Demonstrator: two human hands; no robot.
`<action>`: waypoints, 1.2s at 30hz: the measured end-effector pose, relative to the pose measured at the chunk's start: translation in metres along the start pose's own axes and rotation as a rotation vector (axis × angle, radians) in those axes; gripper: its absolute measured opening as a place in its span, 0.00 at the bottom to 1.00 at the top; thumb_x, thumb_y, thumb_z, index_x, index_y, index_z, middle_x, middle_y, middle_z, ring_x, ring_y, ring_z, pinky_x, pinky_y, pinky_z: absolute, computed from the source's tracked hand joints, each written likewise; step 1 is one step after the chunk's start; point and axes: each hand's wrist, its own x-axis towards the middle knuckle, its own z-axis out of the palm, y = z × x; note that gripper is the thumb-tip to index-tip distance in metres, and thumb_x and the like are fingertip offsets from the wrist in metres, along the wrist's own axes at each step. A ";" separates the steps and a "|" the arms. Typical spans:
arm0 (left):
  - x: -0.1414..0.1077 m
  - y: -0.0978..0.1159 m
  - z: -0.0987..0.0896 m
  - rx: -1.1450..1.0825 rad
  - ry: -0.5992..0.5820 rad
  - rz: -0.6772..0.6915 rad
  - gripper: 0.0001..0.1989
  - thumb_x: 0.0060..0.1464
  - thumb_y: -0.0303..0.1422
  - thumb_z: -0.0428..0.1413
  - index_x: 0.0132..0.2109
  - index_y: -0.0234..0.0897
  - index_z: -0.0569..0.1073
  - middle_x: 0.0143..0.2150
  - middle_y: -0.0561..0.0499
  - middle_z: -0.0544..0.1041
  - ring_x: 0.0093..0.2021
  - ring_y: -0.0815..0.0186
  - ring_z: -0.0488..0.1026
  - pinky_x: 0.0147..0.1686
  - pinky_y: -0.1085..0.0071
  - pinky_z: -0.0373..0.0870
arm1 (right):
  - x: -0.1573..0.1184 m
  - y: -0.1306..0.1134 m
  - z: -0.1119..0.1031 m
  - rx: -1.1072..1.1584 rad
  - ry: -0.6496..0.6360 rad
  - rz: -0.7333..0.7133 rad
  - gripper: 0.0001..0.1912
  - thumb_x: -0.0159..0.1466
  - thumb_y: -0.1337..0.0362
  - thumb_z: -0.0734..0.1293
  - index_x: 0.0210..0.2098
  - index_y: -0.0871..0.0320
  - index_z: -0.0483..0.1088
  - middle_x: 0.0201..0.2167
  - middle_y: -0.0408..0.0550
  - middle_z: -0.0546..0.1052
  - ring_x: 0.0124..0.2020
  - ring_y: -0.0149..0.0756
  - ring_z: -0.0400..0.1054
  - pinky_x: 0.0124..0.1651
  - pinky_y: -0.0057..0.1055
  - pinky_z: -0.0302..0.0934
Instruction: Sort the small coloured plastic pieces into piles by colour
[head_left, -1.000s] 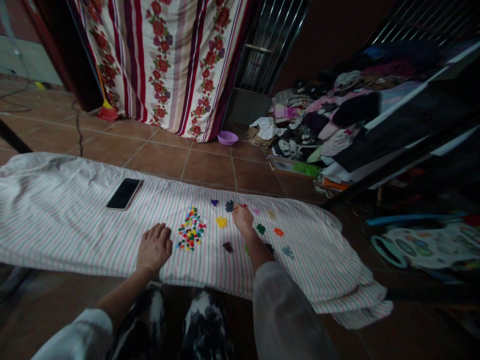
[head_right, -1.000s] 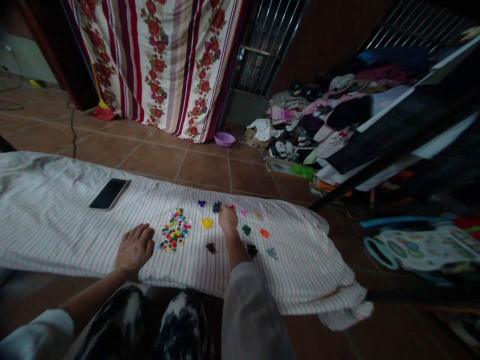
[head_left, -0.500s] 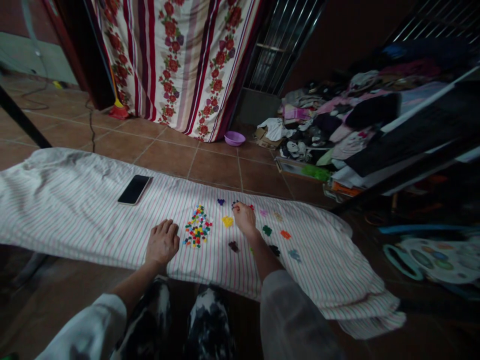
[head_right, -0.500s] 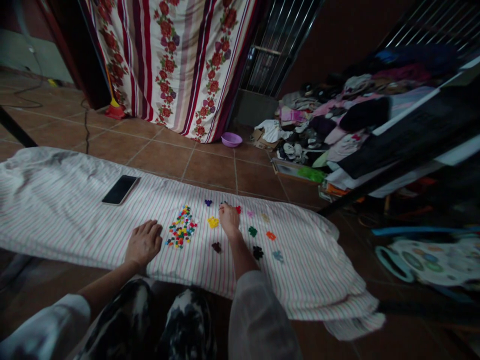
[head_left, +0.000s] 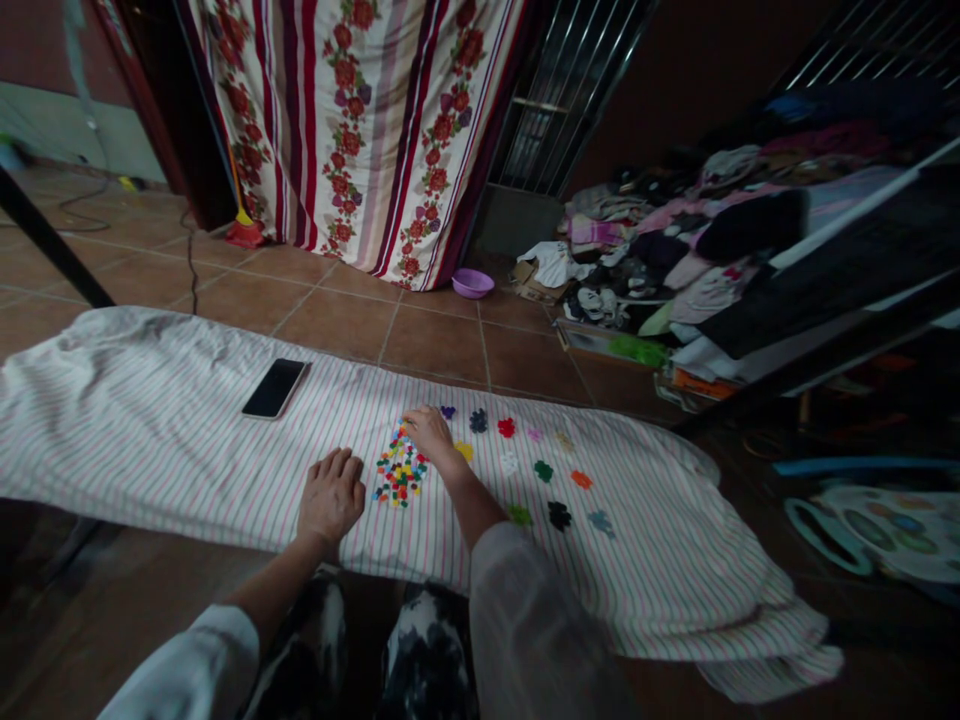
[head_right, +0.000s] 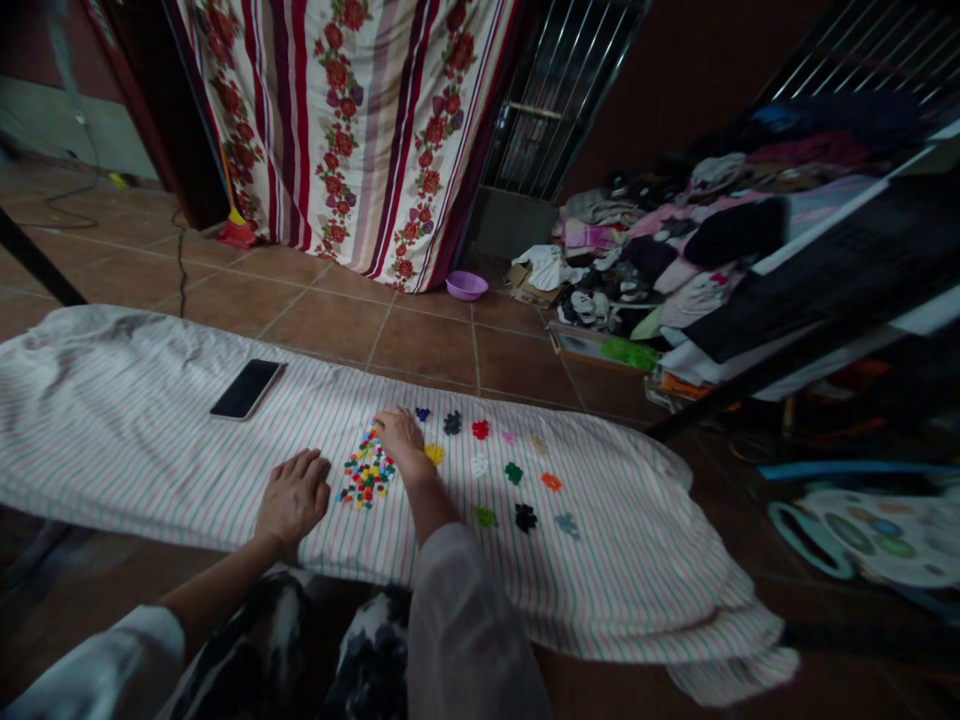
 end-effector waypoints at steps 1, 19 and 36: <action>0.000 0.000 0.000 0.001 0.001 0.002 0.12 0.55 0.28 0.49 0.45 0.36 0.72 0.54 0.42 0.74 0.58 0.53 0.67 0.53 0.56 0.63 | 0.002 -0.002 0.002 -0.006 -0.012 0.007 0.14 0.65 0.67 0.61 0.44 0.52 0.77 0.44 0.47 0.77 0.48 0.36 0.65 0.51 0.28 0.56; 0.000 -0.001 0.002 0.036 0.035 0.023 0.12 0.55 0.29 0.49 0.45 0.37 0.72 0.54 0.42 0.75 0.57 0.53 0.68 0.52 0.57 0.63 | 0.013 -0.033 0.006 -0.157 -0.120 0.157 0.17 0.66 0.71 0.56 0.44 0.54 0.74 0.46 0.50 0.75 0.49 0.37 0.65 0.48 0.31 0.58; -0.003 -0.003 0.002 0.012 0.034 0.022 0.14 0.56 0.29 0.46 0.46 0.36 0.73 0.54 0.39 0.73 0.56 0.51 0.67 0.51 0.54 0.62 | -0.043 -0.019 -0.002 0.195 0.265 0.224 0.09 0.65 0.64 0.61 0.43 0.54 0.71 0.41 0.44 0.78 0.45 0.34 0.69 0.49 0.28 0.59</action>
